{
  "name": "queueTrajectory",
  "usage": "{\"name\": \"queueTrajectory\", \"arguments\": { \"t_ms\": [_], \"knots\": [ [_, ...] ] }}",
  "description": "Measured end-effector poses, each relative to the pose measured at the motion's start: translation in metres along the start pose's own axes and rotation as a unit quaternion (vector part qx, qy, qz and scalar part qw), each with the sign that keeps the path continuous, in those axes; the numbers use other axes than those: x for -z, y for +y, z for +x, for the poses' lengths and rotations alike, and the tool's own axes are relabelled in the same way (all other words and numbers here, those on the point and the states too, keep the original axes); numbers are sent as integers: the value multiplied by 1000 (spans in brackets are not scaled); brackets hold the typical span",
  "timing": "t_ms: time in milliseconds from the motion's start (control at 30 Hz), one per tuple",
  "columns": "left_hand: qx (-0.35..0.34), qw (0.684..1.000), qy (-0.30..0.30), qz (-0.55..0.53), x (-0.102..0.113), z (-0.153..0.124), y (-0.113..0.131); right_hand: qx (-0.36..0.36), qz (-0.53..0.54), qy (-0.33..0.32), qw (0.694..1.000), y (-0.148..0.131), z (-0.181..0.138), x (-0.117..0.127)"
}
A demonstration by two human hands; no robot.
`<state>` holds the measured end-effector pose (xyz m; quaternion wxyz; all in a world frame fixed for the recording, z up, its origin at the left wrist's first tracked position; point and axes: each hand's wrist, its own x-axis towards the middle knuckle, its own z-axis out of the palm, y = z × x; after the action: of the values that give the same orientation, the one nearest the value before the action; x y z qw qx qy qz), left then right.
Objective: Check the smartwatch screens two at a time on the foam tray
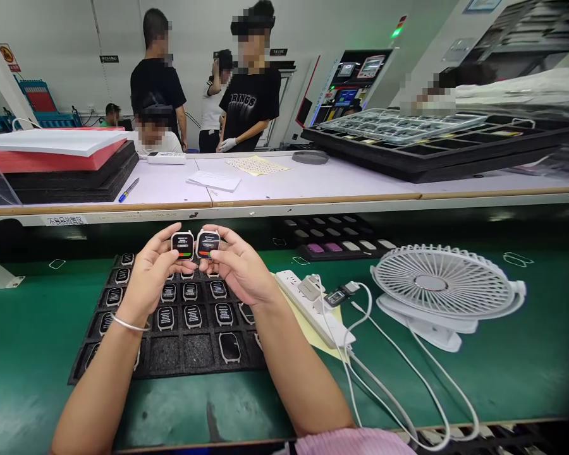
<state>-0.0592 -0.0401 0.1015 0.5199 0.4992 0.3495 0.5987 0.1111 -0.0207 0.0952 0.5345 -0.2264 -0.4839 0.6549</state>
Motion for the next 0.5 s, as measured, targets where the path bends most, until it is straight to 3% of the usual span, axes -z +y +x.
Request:
{"name": "queueTrajectory", "arguments": {
  "t_ms": [500],
  "knots": [
    [-46, 998, -15, 50, -1, 0, -4, 31, -37, -10, 999, 3, 0, 1]
  ]
}}
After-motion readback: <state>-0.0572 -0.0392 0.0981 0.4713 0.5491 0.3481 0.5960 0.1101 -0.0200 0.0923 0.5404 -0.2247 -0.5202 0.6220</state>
